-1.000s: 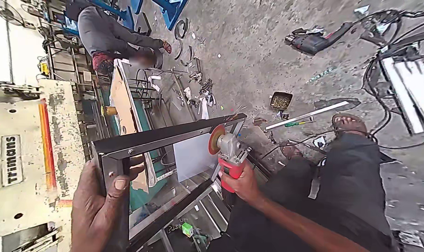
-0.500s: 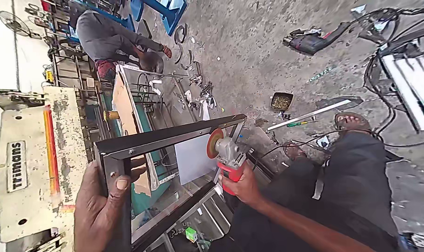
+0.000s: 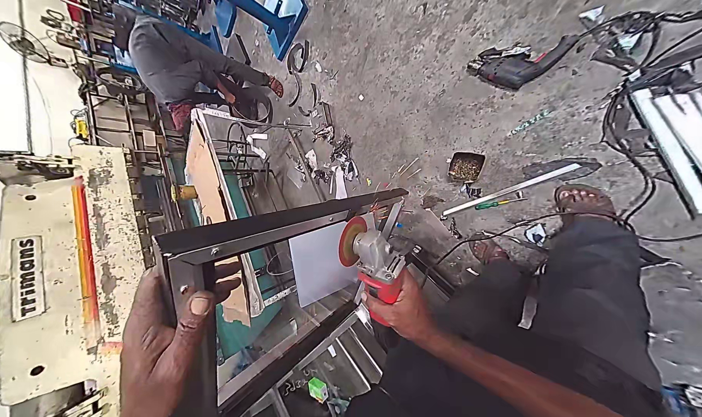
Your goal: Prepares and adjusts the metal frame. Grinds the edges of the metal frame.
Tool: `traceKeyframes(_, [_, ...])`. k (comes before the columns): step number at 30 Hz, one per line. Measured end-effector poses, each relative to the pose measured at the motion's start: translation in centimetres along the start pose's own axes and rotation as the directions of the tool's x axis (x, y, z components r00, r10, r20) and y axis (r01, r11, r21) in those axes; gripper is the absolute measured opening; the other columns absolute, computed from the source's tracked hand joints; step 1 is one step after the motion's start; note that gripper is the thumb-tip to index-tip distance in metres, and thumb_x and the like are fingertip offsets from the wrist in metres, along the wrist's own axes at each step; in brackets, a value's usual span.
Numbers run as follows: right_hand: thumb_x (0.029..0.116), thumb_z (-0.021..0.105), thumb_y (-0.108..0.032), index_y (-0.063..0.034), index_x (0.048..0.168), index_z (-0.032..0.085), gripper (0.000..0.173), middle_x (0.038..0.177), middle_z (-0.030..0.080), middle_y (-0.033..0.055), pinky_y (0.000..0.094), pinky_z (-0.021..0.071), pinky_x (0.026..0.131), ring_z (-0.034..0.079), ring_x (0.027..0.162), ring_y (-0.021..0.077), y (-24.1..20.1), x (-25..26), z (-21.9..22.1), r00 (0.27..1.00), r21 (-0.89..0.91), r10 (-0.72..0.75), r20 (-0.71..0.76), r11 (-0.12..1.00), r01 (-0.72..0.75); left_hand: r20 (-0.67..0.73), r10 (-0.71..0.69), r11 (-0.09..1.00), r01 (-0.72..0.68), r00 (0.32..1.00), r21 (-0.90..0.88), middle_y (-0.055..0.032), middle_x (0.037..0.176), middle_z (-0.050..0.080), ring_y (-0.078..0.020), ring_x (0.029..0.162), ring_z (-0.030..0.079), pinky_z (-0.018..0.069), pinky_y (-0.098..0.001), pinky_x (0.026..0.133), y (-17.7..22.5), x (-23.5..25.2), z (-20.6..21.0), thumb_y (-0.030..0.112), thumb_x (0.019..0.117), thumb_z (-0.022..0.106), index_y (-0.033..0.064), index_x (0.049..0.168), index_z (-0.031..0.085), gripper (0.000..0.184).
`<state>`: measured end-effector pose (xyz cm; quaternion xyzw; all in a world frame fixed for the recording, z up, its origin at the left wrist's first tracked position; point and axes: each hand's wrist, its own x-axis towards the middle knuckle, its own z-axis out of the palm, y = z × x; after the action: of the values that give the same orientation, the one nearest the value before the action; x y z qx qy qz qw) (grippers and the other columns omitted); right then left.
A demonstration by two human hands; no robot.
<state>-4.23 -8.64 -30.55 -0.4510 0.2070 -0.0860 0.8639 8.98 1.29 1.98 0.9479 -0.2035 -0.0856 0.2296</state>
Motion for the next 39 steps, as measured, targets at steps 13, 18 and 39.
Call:
traceKeyframes(13, [0.07, 0.089, -0.021, 0.0035, 0.124, 0.057, 0.068, 0.106, 0.074, 0.0028, 0.0238, 0.0614, 0.09, 0.072, 0.099, 0.0046, -0.7, 0.4, 0.4, 1.0, 0.002, -0.019, -0.013, 1.0, 0.019, -0.002, -0.002, 1.0, 0.002, 1.0, 0.001, -0.015, 0.114, 0.072, -0.0332, 0.093, 0.075, 0.0661, -0.0454, 0.079, 0.0, 0.0, -0.1, 0.049, 0.1019, 0.059, 0.0039, 0.147, 0.036, 0.068])
traceKeyframes(18, [0.069, 0.089, -0.021, 0.003, 0.124, 0.058, 0.067, 0.106, 0.075, 0.0021, 0.0227, 0.0609, 0.09, 0.071, 0.099, 0.0034, -0.7, 0.2, 0.1, 1.0, -0.027, -0.014, 0.001, 1.0, 0.014, 0.006, 0.002, 1.0, -0.002, 1.0, -0.003, -0.0157, 0.114, 0.072, -0.0343, 0.094, 0.075, 0.0666, -0.0457, 0.079, 0.1, 0.2, 0.1, 0.05, 0.1011, 0.06, 0.0044, 0.147, 0.036, 0.069])
traceKeyframes(39, [0.0703, 0.089, -0.024, 0.0026, 0.123, 0.059, 0.066, 0.105, 0.075, 0.0017, 0.0227, 0.0611, 0.089, 0.072, 0.098, 0.0026, -1.2, 0.6, 0.0, 0.999, -0.066, -0.038, 0.007, 0.997, 0.038, -0.007, -0.003, 1.0, 0.003, 1.0, -0.027, -0.0138, 0.114, 0.072, -0.0324, 0.094, 0.075, 0.066, -0.0442, 0.08, 0.4, 0.0, 0.2, 0.048, 0.1012, 0.061, 0.0056, 0.146, 0.038, 0.066])
